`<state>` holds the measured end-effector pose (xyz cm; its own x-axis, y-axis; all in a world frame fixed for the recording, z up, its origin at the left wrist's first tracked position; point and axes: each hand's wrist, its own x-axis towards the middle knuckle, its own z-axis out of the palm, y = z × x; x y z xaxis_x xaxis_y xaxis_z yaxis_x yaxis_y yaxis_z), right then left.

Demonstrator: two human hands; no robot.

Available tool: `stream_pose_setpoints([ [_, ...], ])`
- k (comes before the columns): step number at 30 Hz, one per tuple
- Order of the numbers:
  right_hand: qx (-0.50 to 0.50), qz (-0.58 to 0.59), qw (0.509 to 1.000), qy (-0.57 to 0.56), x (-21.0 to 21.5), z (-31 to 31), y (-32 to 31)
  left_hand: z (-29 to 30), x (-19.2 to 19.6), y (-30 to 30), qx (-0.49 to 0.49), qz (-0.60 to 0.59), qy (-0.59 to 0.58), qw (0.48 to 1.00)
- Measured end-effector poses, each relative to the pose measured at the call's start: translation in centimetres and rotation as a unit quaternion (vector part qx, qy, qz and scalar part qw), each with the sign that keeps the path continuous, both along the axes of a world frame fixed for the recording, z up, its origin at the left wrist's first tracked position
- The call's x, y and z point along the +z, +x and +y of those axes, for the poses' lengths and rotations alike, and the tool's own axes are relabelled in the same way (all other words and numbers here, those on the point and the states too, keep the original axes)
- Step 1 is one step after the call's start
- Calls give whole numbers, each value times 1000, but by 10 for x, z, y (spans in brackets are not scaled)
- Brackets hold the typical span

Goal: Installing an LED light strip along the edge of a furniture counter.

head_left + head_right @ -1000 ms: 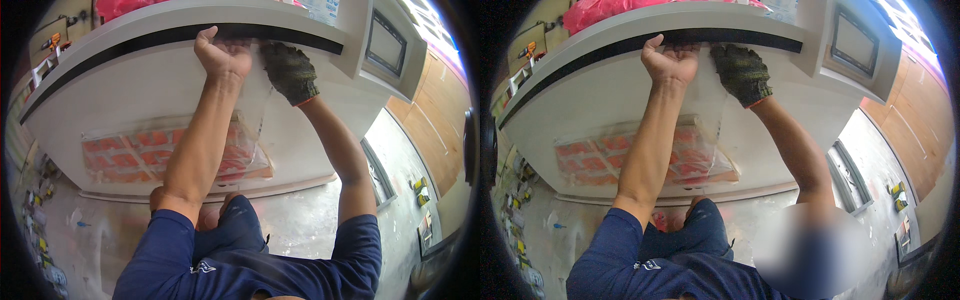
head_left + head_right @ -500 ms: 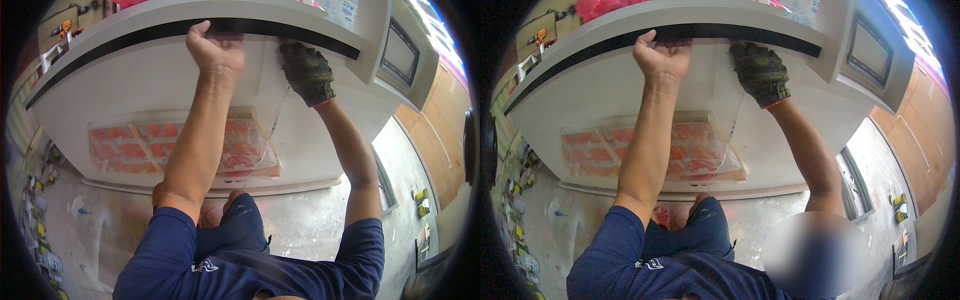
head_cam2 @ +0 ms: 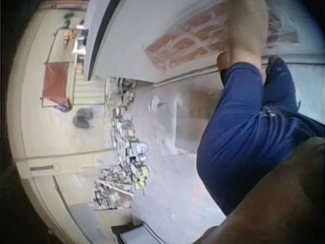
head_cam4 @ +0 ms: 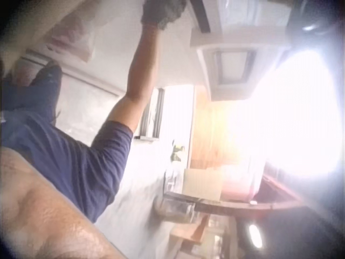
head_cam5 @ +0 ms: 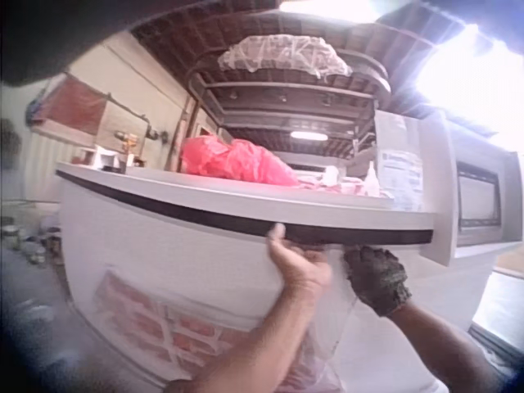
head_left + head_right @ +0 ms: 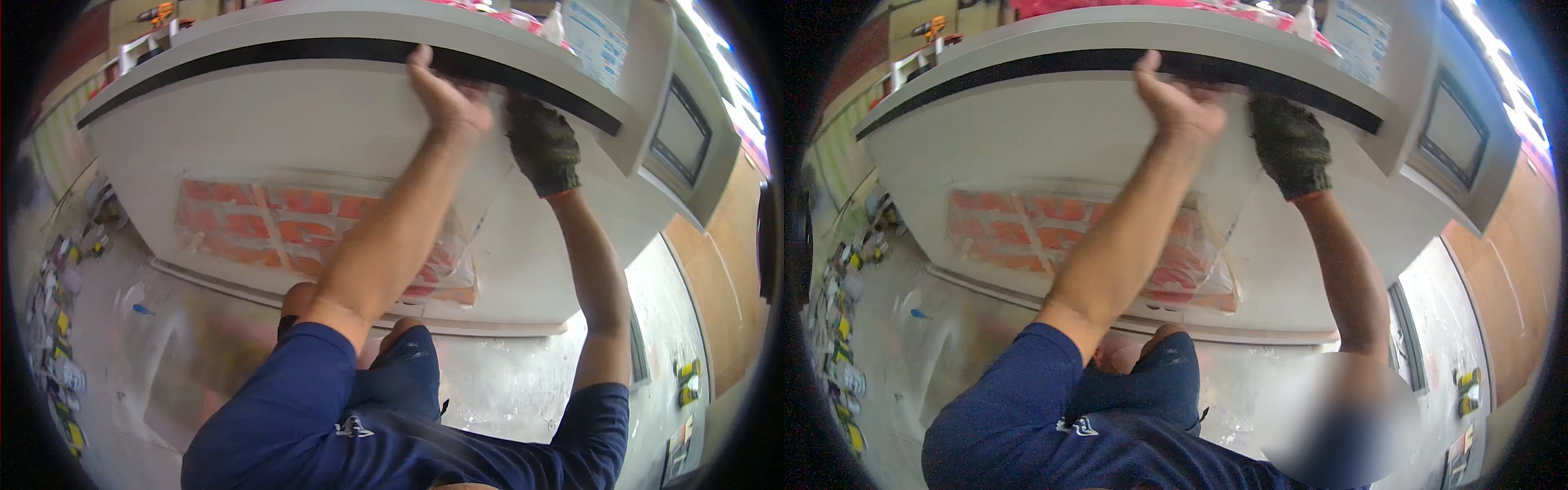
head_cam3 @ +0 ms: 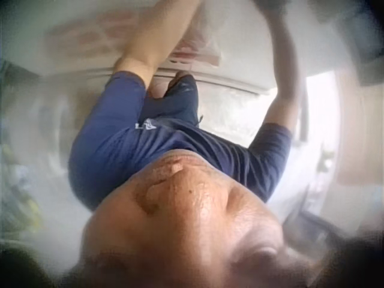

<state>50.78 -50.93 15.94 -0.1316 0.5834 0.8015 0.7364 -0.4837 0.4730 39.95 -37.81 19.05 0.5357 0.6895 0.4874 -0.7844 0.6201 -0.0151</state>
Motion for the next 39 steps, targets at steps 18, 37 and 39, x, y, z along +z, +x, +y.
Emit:
stream_pose_setpoints([
  [18,-105,-97,990,-20,-12,-3,41,101,-3,-84,27,-16,-55,998],
  [37,-179,-112,977,-36,-15,-1,40,272,12,-236,156,48,-52,985],
  [39,-198,-96,974,-49,-12,-2,34,286,10,-248,134,24,-44,990],
])
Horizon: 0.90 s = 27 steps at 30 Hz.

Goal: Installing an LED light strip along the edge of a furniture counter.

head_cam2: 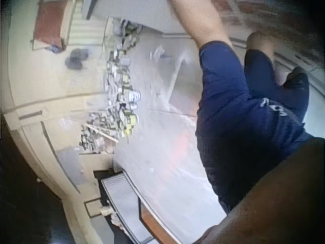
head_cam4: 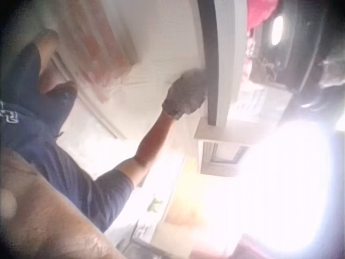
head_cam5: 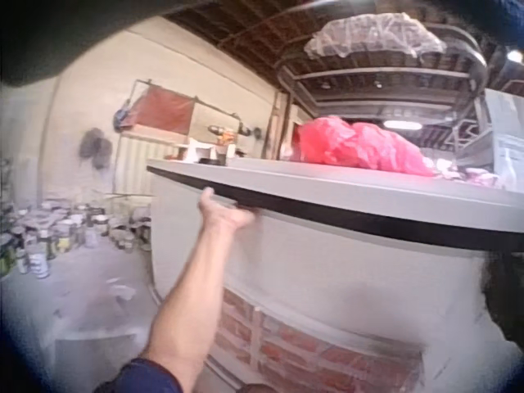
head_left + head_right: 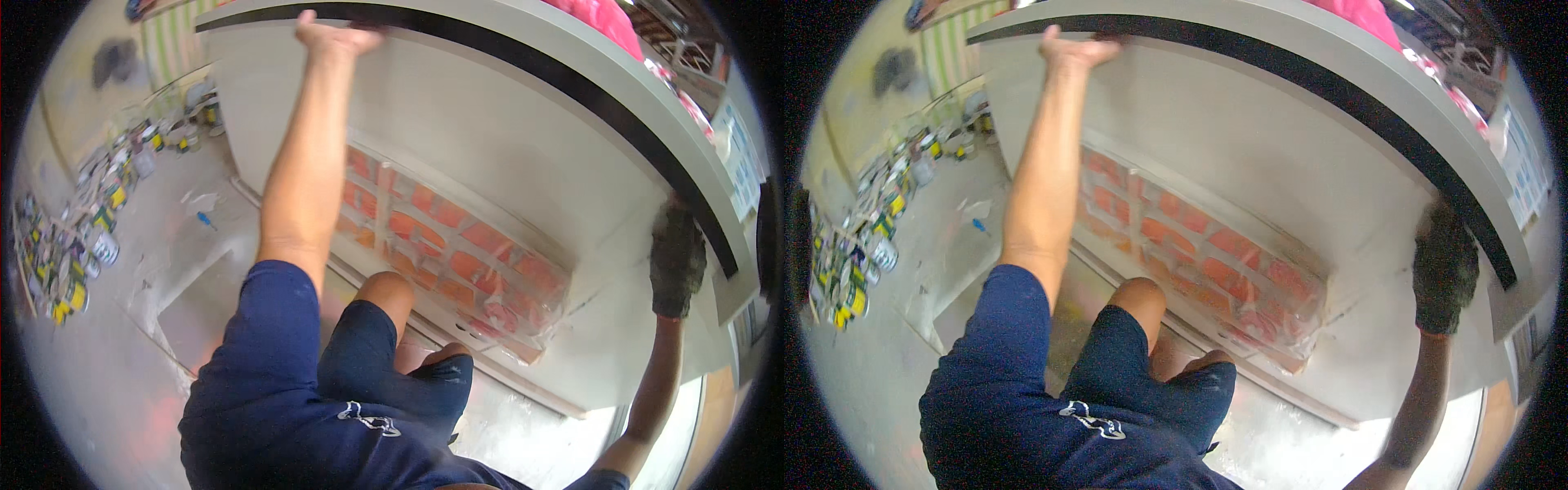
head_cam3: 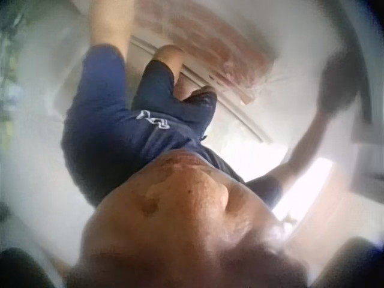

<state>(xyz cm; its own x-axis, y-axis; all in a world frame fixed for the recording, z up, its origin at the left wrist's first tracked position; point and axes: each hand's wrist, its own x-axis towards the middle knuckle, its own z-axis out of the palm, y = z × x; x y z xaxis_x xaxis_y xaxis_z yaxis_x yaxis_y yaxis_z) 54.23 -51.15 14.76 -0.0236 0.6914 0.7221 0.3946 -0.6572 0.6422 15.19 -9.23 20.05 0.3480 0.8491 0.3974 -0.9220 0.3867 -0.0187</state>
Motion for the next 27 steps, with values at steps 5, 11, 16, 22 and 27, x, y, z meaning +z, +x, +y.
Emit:
stream_pose_setpoints([
  [5,45,23,999,13,1,-3,-16,20,-12,19,61,33,16,997],
  [11,102,78,991,32,7,-3,-52,-49,-1,56,59,54,-14,997],
  [16,164,114,973,112,-7,-13,-66,-99,-6,102,31,47,-40,998],
  [22,237,186,919,253,-43,-48,-101,-171,-7,143,-49,45,-29,997],
  [27,229,350,851,317,-119,-71,-127,-208,-9,179,-104,5,-23,994],
])
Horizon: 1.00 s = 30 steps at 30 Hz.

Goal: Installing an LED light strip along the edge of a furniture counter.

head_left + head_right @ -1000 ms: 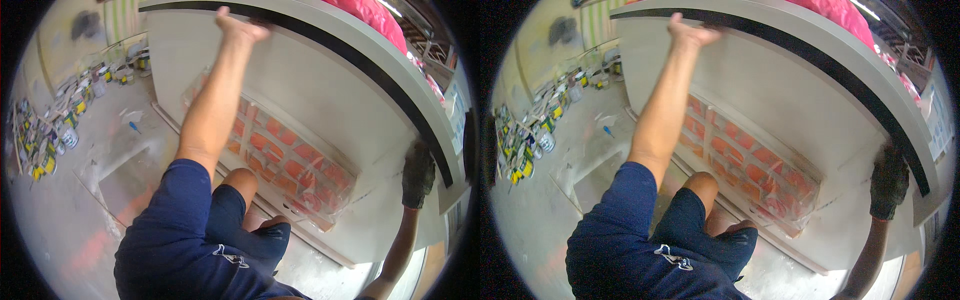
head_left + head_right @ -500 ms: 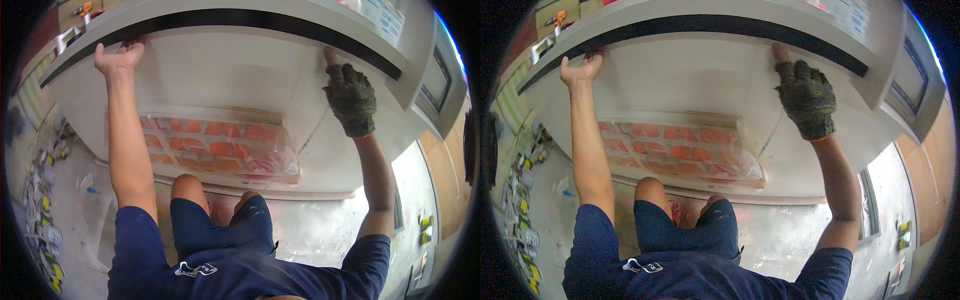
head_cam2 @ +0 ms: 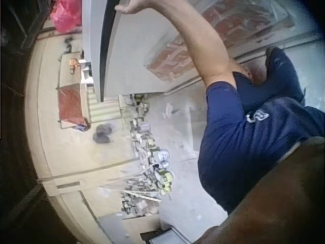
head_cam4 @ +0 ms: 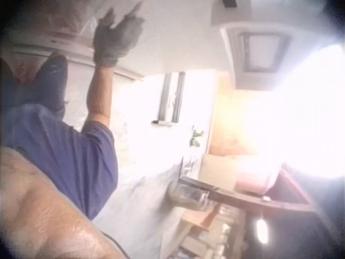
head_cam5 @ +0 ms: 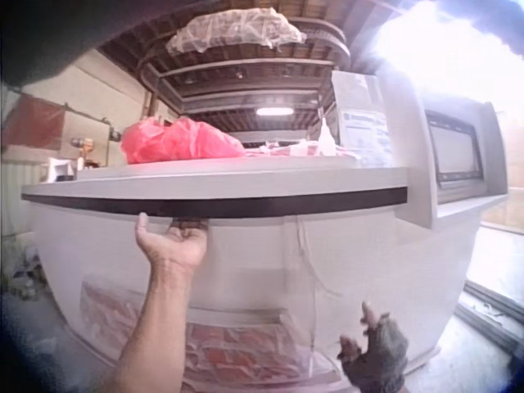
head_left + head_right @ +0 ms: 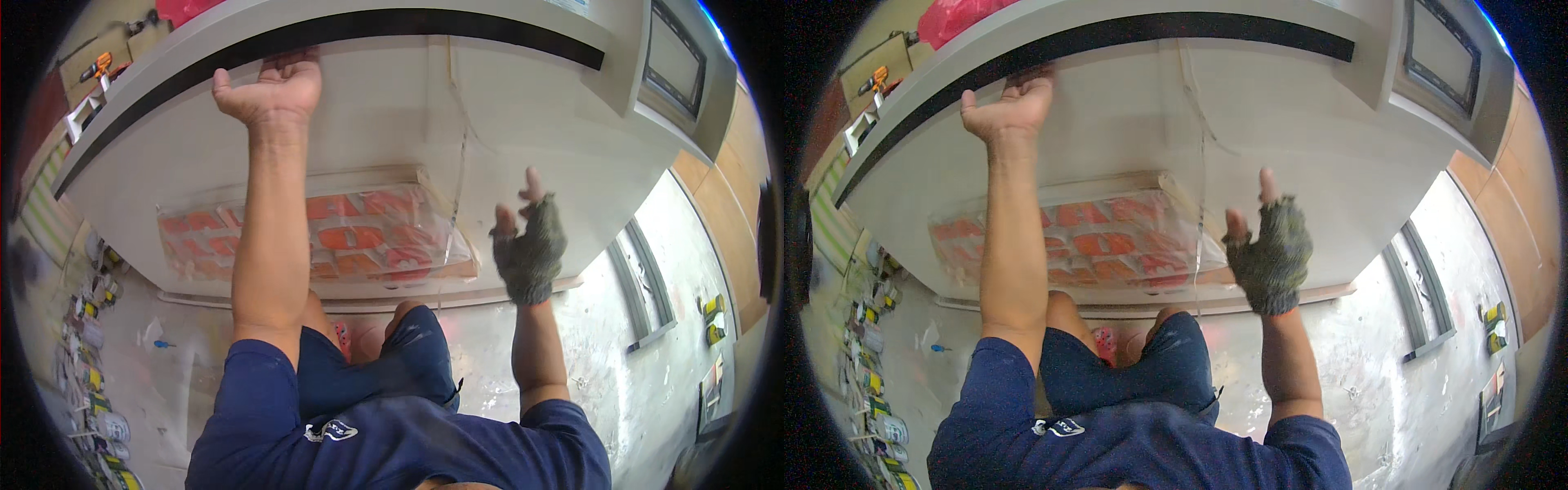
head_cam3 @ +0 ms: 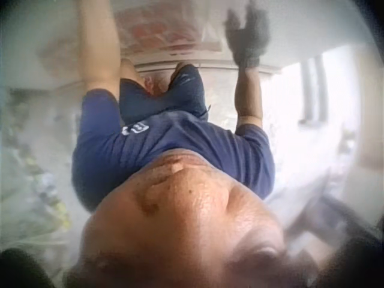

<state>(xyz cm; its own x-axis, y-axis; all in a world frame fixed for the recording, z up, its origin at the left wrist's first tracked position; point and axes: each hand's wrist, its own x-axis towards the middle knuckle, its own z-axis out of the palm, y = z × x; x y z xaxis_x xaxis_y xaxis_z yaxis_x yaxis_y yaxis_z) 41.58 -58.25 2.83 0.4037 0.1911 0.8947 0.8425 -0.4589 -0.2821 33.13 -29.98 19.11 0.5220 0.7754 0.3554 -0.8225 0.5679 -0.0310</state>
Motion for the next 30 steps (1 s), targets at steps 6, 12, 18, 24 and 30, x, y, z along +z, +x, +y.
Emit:
stream_pose_setpoints([
  [6,10,137,990,-23,-76,-24,-19,-45,-3,40,-60,-42,29,997],
  [12,-23,185,982,-5,-113,-49,-30,-78,-7,87,-97,-57,61,992],
  [18,-38,242,969,-6,-129,-63,-38,-86,-8,84,-92,-54,66,992],
  [24,-38,209,977,-16,-139,-68,-37,-66,-5,62,-30,6,59,998],
  [30,65,277,957,-50,-134,-45,-44,-20,-5,15,-4,16,57,998],
])
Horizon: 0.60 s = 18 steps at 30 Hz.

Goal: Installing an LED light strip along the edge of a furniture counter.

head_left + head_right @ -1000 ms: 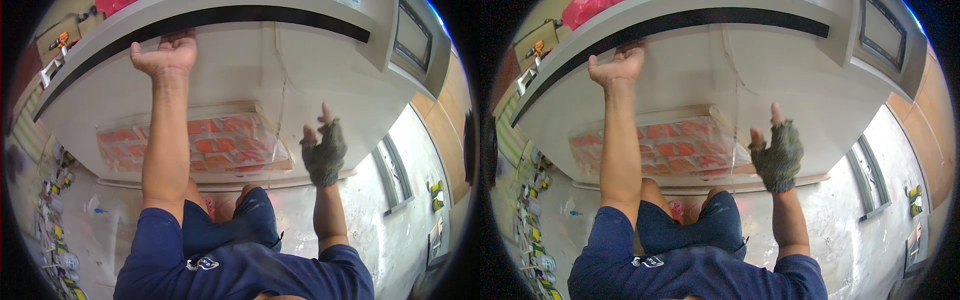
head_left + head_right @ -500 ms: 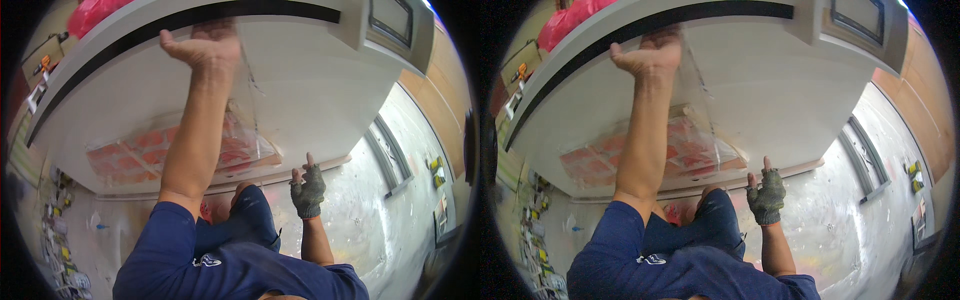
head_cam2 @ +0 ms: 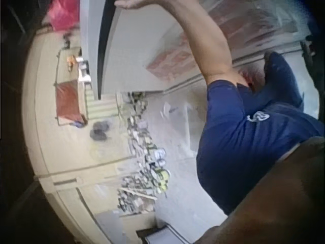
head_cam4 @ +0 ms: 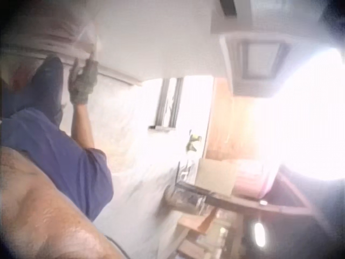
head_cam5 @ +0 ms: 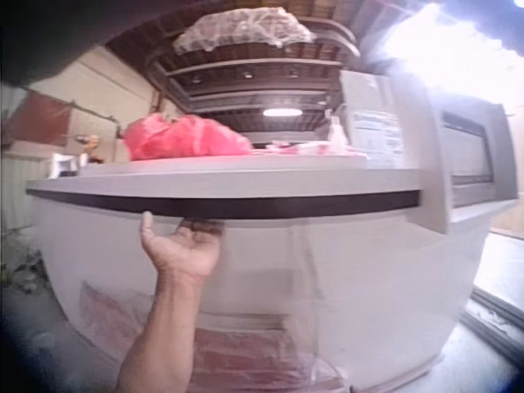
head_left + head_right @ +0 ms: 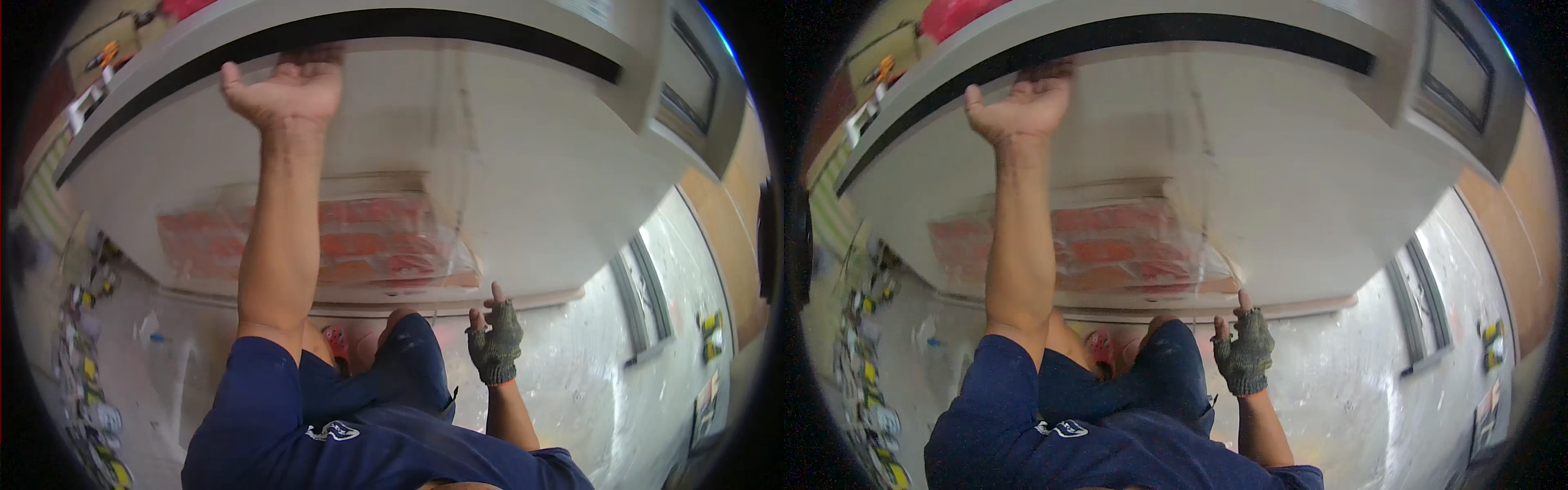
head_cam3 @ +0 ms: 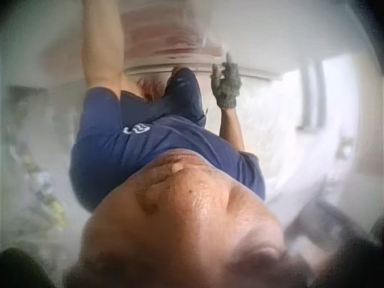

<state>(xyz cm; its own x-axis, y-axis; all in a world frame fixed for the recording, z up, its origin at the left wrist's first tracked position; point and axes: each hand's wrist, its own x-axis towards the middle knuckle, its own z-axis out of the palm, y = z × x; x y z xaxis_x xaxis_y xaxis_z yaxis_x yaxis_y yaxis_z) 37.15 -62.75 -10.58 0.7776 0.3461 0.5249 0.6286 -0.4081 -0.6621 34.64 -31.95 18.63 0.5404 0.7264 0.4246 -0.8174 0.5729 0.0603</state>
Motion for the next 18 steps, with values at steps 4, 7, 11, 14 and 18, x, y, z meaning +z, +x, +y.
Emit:
stream_pose_setpoints([
  [4,184,-39,982,-13,22,39,-19,64,-24,-26,-127,-103,67,984],
  [7,296,-73,953,5,43,73,-31,59,-7,-50,-59,-62,-9,996],
  [11,466,-91,880,3,74,153,-42,121,-10,-105,-109,-158,18,981],
  [14,564,-42,819,-99,103,191,-43,130,10,-128,-39,-76,-46,995],
  [18,626,34,764,-150,126,207,-60,146,19,-156,-38,-27,-124,991],
])
